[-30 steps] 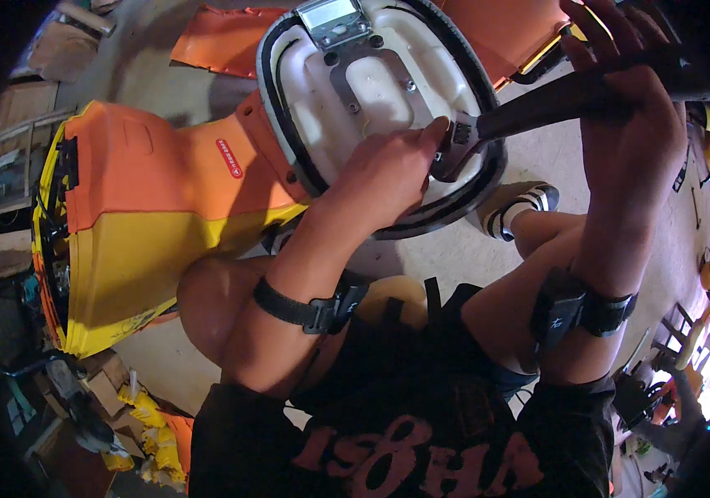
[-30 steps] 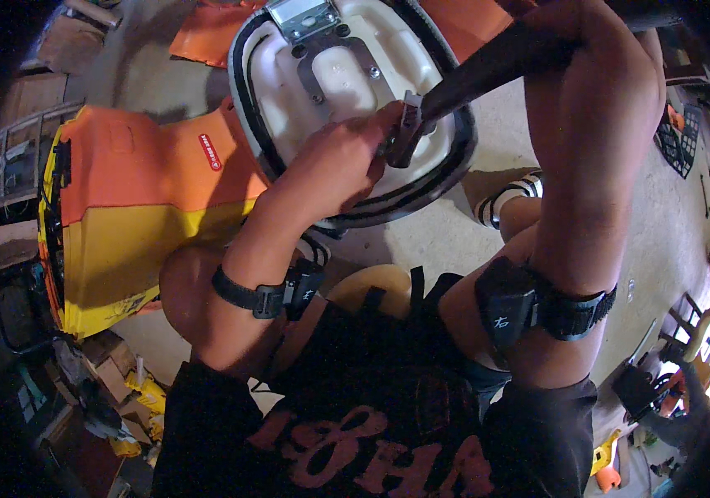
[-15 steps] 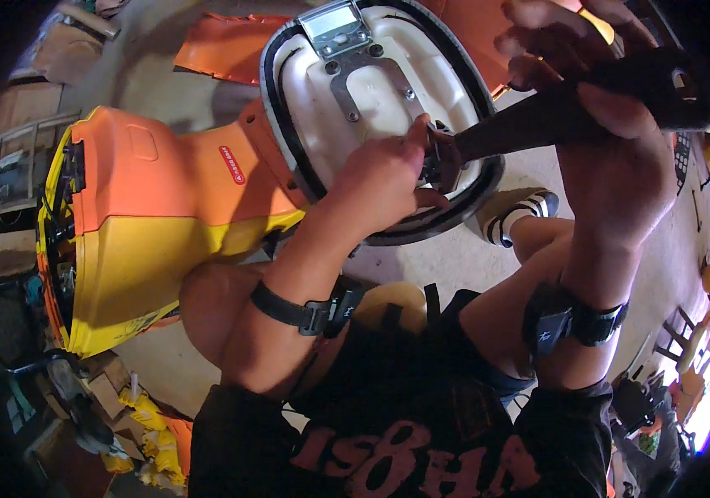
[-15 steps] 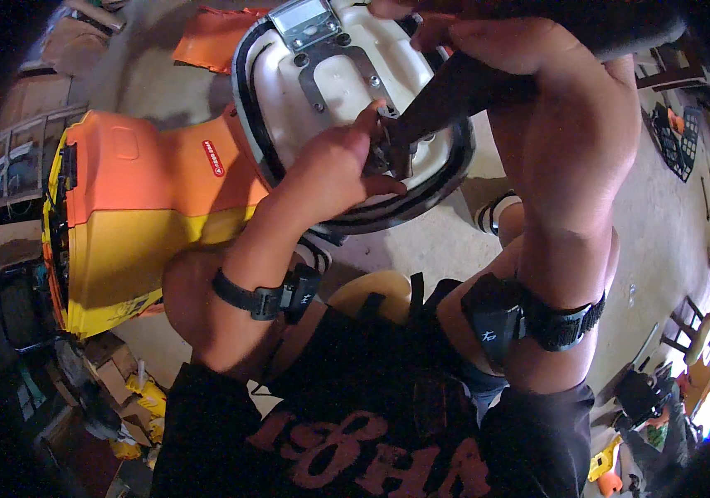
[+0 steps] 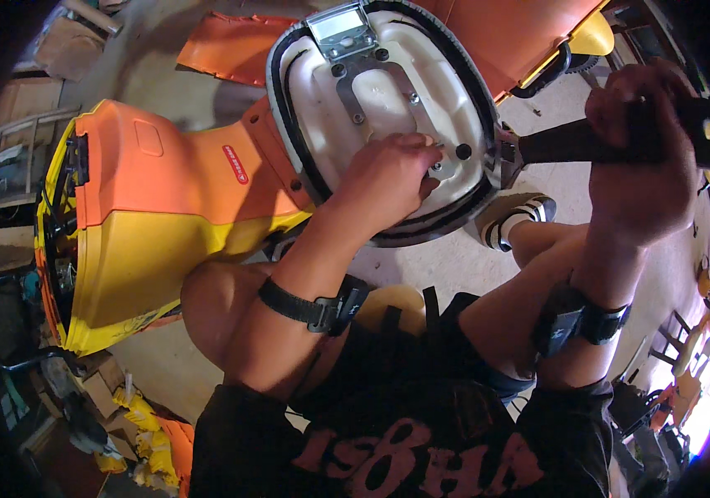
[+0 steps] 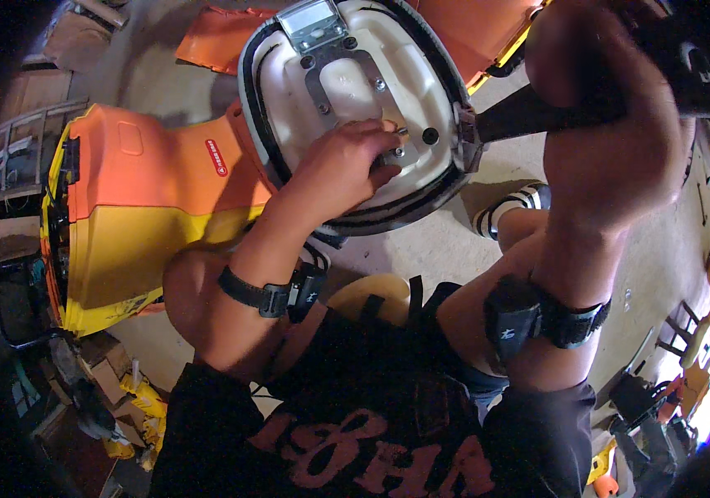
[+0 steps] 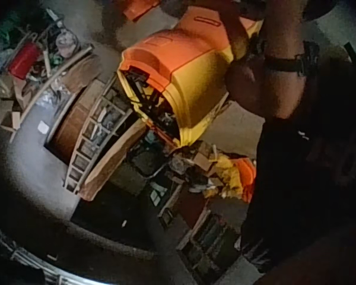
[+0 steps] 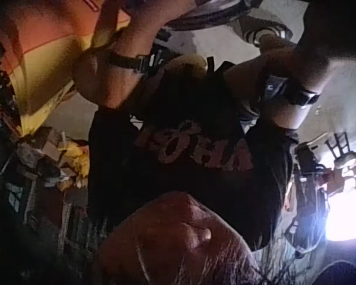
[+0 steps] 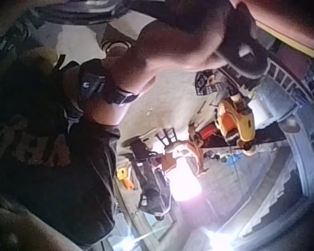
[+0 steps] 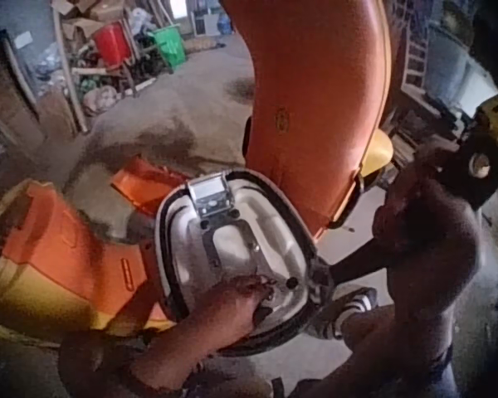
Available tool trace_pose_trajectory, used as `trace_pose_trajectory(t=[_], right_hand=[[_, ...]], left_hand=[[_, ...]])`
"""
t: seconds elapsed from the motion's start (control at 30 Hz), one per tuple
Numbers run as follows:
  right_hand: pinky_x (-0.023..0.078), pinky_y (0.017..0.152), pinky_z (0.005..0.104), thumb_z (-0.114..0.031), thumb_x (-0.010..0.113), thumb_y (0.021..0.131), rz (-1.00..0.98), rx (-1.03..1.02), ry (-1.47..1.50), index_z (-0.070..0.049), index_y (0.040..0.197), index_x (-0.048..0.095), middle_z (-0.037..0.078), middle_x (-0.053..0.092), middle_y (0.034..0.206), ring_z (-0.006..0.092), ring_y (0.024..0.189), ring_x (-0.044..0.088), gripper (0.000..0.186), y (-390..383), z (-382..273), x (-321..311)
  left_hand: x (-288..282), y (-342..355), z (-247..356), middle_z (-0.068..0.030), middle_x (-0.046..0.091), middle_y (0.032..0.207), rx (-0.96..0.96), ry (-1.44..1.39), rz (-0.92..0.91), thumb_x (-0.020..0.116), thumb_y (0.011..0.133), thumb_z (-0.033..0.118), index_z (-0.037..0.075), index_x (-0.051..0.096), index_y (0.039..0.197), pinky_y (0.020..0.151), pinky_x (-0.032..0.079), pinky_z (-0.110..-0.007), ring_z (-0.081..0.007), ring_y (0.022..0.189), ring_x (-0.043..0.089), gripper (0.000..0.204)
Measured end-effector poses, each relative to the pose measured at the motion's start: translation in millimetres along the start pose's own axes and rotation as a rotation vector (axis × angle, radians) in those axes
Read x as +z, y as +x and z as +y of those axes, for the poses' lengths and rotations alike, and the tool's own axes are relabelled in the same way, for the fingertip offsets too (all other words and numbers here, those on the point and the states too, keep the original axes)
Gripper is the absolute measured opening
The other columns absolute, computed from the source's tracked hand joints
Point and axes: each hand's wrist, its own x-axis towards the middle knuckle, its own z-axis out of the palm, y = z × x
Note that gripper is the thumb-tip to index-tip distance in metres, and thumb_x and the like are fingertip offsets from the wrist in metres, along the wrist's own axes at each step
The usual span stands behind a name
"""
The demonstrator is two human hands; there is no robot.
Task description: Replacing or repairing components on a scooter seat assembly using an adjustable wrench.
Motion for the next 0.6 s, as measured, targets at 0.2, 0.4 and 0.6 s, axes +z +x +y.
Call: trace_pose_trajectory(t=[0.2,0.4,0.6], right_hand=[[0.038,0.064,0.0311,-0.013,0.045,0.095,0.02,-0.11,-0.193,0.001,0.123,0.051,0.014,0.057,0.091,0.017,0.069,0.046,0.032,-9,15,14],[0.036,0.061,0.0292,-0.012,0.044,0.093,0.015,-0.113,-0.185,0.001,0.109,0.049,0.012,0.053,0.083,0.0149,0.064,0.043,0.022,-6,17,26],[0.037,0.061,0.0297,-0.013,0.045,0.092,0.082,-0.155,-0.265,0.002,0.112,0.051,0.013,0.053,0.083,0.0166,0.064,0.044,0.026,-10,16,24]], left_hand=[[12,-1,0,-0.011,0.068,0.112,0.007,0.026,0.106,0.07,0.081,0.013,0.004,0.07,0.101,0.089,0.053,-0.043,-0.0332,0.102,0.065,0.021],[22,3,-4,-0.0134,0.069,0.108,0.102,0.084,0.217,0.07,0.081,0.013,0.002,0.068,0.093,0.086,0.054,-0.041,-0.032,0.098,0.066,0.016],[23,4,3,-0.0127,0.069,0.107,0.032,0.089,0.221,0.07,0.08,0.012,0.002,0.065,0.091,0.083,0.055,-0.042,-0.0324,0.097,0.066,0.016]])
